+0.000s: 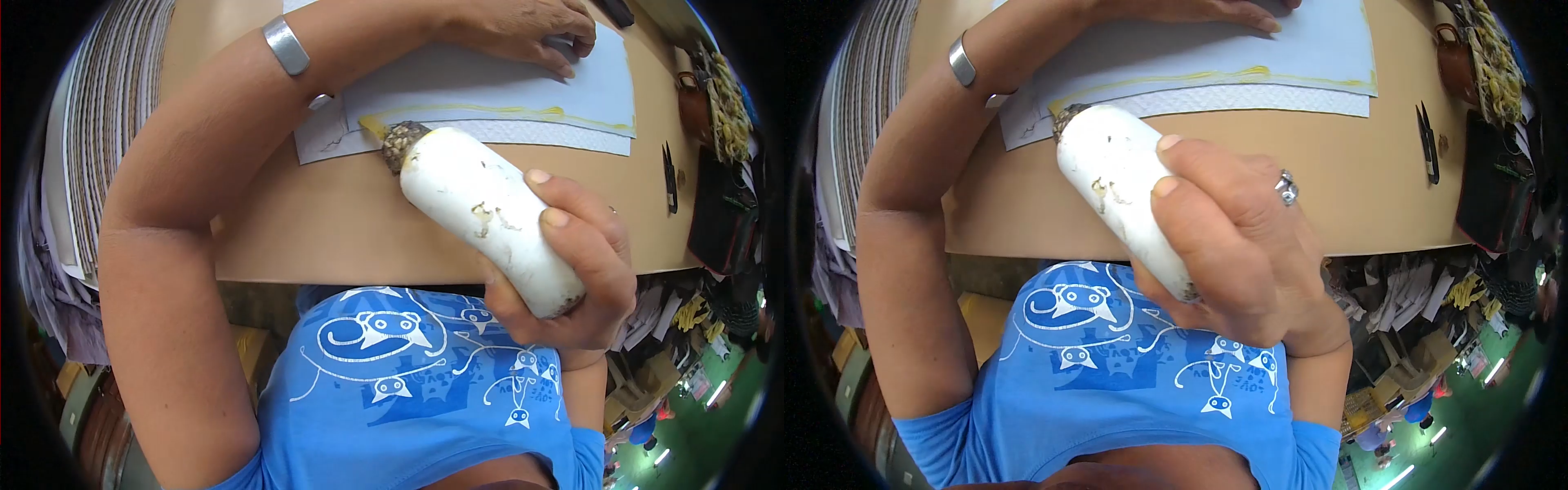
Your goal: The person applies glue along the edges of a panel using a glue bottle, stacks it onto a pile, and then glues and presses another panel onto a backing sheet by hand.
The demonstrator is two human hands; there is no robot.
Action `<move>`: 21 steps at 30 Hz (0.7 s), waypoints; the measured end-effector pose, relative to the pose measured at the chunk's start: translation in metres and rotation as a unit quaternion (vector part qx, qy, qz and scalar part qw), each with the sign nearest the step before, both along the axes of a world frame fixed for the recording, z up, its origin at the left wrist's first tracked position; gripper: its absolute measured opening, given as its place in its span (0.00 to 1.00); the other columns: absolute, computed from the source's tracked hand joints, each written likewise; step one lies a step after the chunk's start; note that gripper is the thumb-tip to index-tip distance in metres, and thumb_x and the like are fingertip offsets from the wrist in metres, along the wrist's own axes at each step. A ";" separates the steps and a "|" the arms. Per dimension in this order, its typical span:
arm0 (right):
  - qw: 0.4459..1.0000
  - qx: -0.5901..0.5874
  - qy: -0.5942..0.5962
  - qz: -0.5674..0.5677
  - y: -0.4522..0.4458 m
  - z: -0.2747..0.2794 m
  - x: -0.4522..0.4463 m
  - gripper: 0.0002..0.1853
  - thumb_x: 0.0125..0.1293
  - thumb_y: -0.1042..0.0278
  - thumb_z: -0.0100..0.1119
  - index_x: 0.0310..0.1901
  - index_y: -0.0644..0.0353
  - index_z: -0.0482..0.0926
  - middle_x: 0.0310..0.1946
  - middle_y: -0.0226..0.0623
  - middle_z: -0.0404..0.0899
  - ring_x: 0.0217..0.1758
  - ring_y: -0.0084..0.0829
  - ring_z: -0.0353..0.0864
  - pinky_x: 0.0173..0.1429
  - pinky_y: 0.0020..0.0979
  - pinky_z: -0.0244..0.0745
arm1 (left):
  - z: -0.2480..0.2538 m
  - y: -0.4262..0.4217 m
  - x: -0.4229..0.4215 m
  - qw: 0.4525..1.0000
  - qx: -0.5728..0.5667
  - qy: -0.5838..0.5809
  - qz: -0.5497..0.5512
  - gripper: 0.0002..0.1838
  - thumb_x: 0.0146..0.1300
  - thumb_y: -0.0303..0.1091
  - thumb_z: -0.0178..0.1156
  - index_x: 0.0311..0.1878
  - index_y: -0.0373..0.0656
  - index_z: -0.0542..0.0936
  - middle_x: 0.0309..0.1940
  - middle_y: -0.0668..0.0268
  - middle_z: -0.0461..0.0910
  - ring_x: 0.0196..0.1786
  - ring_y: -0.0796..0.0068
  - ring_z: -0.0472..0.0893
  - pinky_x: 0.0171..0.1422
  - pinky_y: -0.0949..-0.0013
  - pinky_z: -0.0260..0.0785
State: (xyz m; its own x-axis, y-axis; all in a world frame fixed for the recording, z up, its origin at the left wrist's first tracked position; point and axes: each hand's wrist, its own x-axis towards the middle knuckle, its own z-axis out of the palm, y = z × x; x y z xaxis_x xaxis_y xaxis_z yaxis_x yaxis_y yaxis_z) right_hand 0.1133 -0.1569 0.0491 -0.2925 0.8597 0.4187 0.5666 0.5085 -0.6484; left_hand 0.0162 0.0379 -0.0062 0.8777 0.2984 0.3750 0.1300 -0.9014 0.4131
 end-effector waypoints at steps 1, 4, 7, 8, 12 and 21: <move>1.000 -0.001 0.004 0.003 0.000 -0.001 -0.001 0.27 0.41 0.75 0.65 0.45 0.59 0.62 0.40 0.53 0.72 0.41 0.41 0.76 0.43 0.35 0.75 | 0.000 0.000 0.000 1.000 0.005 -0.007 0.001 0.17 0.52 0.44 0.58 0.41 0.43 0.72 0.41 0.60 0.72 0.50 0.62 0.69 0.55 0.62 0.57; 1.000 -0.021 0.007 0.018 0.004 0.001 0.001 0.26 0.42 0.73 0.64 0.44 0.60 0.63 0.40 0.51 0.72 0.42 0.40 0.75 0.44 0.36 0.73 | 0.003 0.000 0.001 1.000 -0.006 0.018 0.005 0.17 0.52 0.44 0.58 0.41 0.43 0.72 0.42 0.60 0.72 0.51 0.62 0.68 0.55 0.62 0.57; 0.985 -0.060 0.159 -0.009 0.009 -0.014 0.012 0.23 0.42 0.76 0.63 0.43 0.63 0.66 0.38 0.48 0.73 0.40 0.38 0.76 0.45 0.34 0.73 | 0.009 -0.002 -0.003 1.000 -0.005 0.031 0.001 0.17 0.53 0.43 0.57 0.41 0.44 0.72 0.44 0.60 0.71 0.52 0.63 0.67 0.56 0.62 0.56; 0.970 -0.073 0.232 -0.026 0.008 -0.020 0.019 0.22 0.42 0.77 0.62 0.42 0.63 0.67 0.38 0.47 0.73 0.40 0.36 0.76 0.44 0.32 0.73 | 0.009 -0.002 -0.002 0.999 0.001 0.032 0.004 0.16 0.53 0.43 0.57 0.41 0.44 0.72 0.44 0.60 0.71 0.53 0.63 0.67 0.56 0.62 0.56; 0.928 -0.100 0.312 -0.178 -0.007 -0.020 0.055 0.21 0.44 0.75 0.60 0.42 0.64 0.67 0.38 0.46 0.73 0.44 0.34 0.73 0.51 0.35 0.69 | -0.002 0.002 0.003 1.000 0.012 -0.012 -0.005 0.12 0.57 0.40 0.52 0.41 0.44 0.71 0.45 0.63 0.71 0.53 0.65 0.66 0.57 0.61 0.55; 0.947 0.026 0.164 -0.273 -0.018 -0.021 0.081 0.21 0.44 0.76 0.60 0.42 0.66 0.66 0.39 0.49 0.72 0.45 0.36 0.73 0.53 0.36 0.67 | 0.000 0.001 0.004 1.000 0.029 -0.005 -0.006 0.10 0.60 0.36 0.49 0.42 0.41 0.72 0.45 0.62 0.72 0.52 0.65 0.68 0.58 0.62 0.57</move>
State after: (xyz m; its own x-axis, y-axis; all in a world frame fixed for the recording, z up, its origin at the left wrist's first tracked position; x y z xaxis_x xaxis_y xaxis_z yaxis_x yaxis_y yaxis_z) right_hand 0.1947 -0.1745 0.0279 0.3439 0.8208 0.4561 0.5271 0.2332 -0.8172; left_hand 0.0201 0.0386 -0.0060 0.8767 0.2654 0.4012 0.1151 -0.9255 0.3607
